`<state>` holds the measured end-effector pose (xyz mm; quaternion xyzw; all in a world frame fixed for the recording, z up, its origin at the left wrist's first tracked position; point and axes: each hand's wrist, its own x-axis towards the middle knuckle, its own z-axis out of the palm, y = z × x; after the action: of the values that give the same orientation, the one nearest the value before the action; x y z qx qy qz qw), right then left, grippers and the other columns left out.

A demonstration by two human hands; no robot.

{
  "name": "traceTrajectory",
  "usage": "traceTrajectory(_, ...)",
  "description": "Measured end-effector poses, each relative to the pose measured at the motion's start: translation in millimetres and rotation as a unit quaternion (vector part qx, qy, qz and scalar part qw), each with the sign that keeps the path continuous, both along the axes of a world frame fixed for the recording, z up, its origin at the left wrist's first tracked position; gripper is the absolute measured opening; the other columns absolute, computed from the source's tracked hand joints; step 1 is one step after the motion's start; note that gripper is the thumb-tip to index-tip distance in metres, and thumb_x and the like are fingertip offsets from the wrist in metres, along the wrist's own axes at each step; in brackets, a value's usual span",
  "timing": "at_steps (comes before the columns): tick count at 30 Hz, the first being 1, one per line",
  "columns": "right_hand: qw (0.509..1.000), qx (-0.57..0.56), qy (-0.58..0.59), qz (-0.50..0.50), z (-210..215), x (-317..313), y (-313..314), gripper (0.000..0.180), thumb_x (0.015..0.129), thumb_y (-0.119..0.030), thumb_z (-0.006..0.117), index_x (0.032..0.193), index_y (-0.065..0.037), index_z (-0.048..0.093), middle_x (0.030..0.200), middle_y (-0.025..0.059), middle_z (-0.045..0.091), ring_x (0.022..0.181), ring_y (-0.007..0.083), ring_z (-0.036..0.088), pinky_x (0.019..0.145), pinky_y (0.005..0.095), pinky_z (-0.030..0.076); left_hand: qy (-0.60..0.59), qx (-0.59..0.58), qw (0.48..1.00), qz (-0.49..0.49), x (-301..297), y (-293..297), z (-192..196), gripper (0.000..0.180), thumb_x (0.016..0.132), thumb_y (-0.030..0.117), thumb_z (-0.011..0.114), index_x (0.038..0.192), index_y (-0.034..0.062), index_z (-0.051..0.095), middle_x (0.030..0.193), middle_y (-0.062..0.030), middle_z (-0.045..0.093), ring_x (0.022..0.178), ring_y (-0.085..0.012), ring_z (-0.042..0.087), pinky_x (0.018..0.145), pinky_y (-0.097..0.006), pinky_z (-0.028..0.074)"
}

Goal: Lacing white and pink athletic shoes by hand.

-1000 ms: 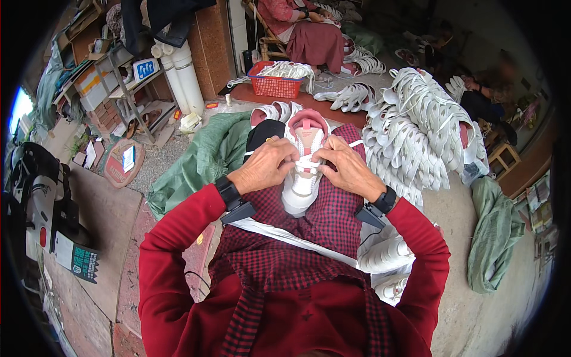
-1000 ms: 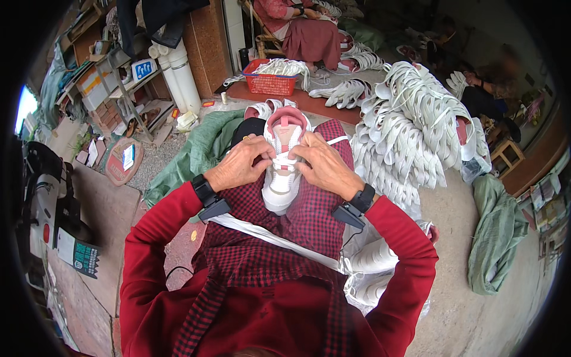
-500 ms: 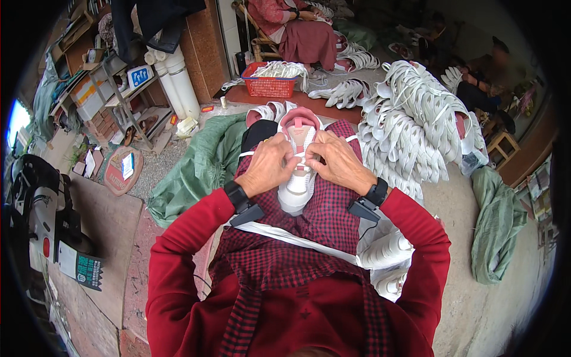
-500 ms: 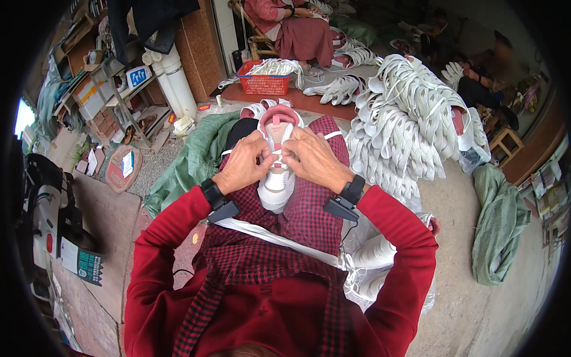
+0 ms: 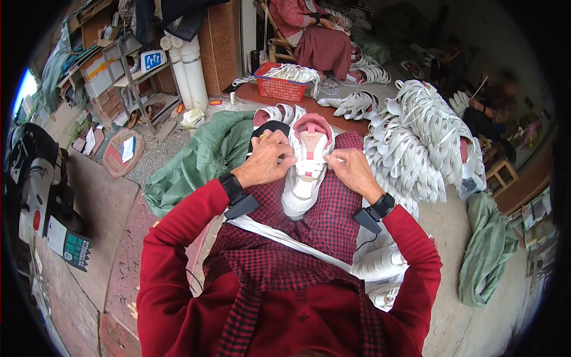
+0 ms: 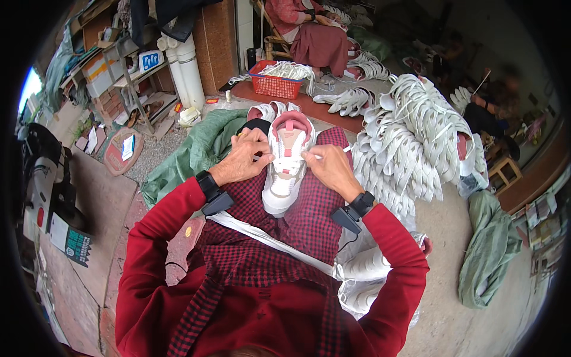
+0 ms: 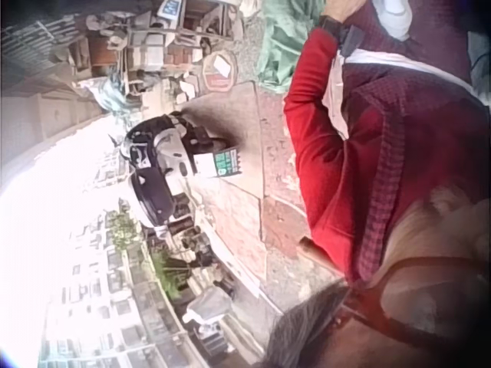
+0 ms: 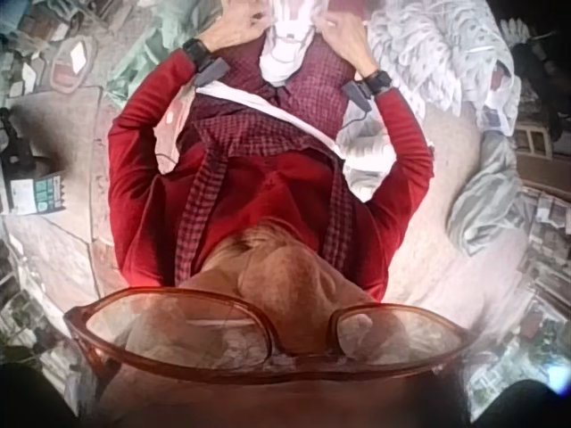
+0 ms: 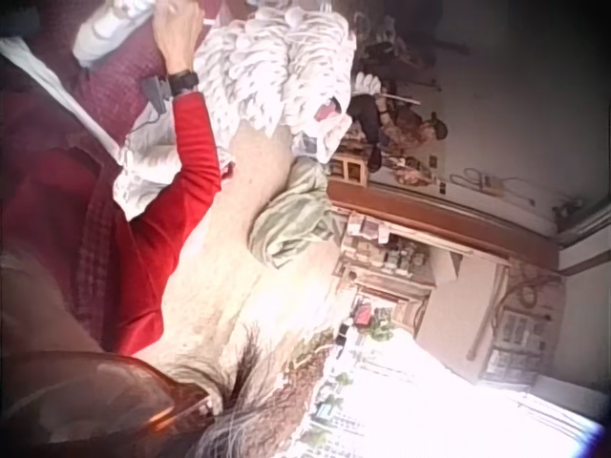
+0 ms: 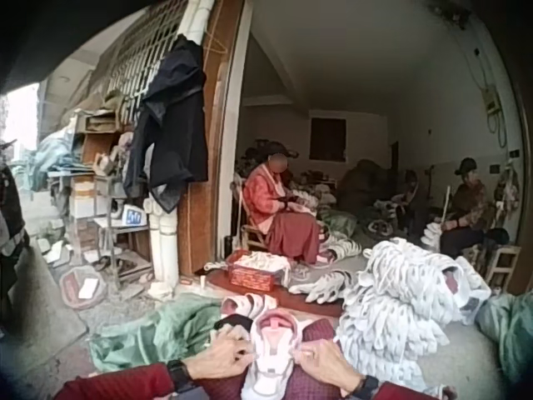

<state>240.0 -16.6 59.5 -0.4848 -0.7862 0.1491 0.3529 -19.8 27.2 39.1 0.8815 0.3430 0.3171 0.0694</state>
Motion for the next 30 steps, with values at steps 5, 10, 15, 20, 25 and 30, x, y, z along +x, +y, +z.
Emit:
traceTrajectory(5, 0.999, 0.018, 0.001, -0.051, 9, 24, -3, 0.033, 0.094, -0.028, 0.063, 0.079, 0.002, 0.069, 0.064, 0.0086, 0.064, 0.058, 0.0146, 0.057, 0.058, 0.0314, 0.046, -0.106, 0.051, 0.985, -0.127, -23, 29, 3, 0.017, 0.084, 0.01, 0.066, 0.075, -0.0008, 0.057, 0.09, -0.0128, 0.055, 0.088, -0.0323, 0.055, 0.081, -0.041, 0.044)
traceTrajectory(10, 1.0, 0.006, 0.001, -0.006, 12, 20, -6, 0.031, 0.094, -0.026, 0.06, 0.081, 0.001, 0.066, 0.069, 0.0157, 0.065, 0.061, 0.0241, 0.064, 0.058, 0.0372, 0.047, -0.122, 0.017, 0.984, -0.125, -19, 23, 9, 0.015, 0.09, 0.012, 0.06, 0.086, -0.0013, 0.056, 0.084, -0.0169, 0.055, 0.082, -0.0363, 0.055, 0.078, -0.043, 0.045)
traceTrajectory(15, 0.992, 0.045, -0.116, 0.01, 24, 2, -22, 0.019, 0.091, -0.019, 0.06, 0.102, -0.004, 0.056, 0.086, 0.0146, 0.066, 0.072, 0.0347, 0.064, 0.064, 0.045, 0.049, -0.069, -0.097, 0.993, -0.026, -16, 16, 17, 0.019, 0.095, 0.017, 0.059, 0.094, -0.0019, 0.056, 0.081, -0.017, 0.057, 0.07, -0.0346, 0.058, 0.066, -0.04, 0.049)
traceTrajectory(20, 0.932, 0.222, -0.287, 0.014, 10, 21, -14, 0.017, 0.09, -0.018, 0.062, 0.101, -0.008, 0.055, 0.084, 0.0098, 0.059, 0.079, 0.0269, 0.062, 0.063, 0.0409, 0.052, -0.004, 0.084, 0.991, -0.099, -30, 10, 31, 0.024, 0.093, 0.027, 0.064, 0.104, 0.0062, 0.059, 0.083, -0.0127, 0.058, 0.072, -0.0332, 0.062, 0.062, -0.043, 0.05)
traceTrajectory(25, 0.911, 0.234, -0.338, 0.011, 22, 71, -27, 0.016, 0.091, -0.02, 0.061, 0.104, -0.011, 0.055, 0.082, 0.0068, 0.055, 0.074, 0.0251, 0.062, 0.058, 0.0377, 0.051, 0.25, 0.287, 0.924, -0.038, -101, 40, 35, 0.021, 0.094, 0.03, 0.059, 0.105, 0.0134, 0.052, 0.081, -0.0064, 0.049, 0.068, -0.0235, 0.063, 0.052, -0.037, 0.051)
traceTrajectory(30, 0.876, 0.239, -0.417, -0.052, 55, 137, -56, 0.022, 0.088, -0.008, 0.058, 0.11, -0.011, 0.056, 0.082, 0.0076, 0.055, 0.063, 0.0259, 0.062, 0.053, 0.0378, 0.05, 0.249, 0.294, 0.922, 0.027, -198, 45, 71, 0.02, 0.081, 0.004, 0.057, 0.1, 0.0083, 0.05, 0.084, -0.0098, 0.05, 0.063, -0.0284, 0.059, 0.052, -0.04, 0.049)
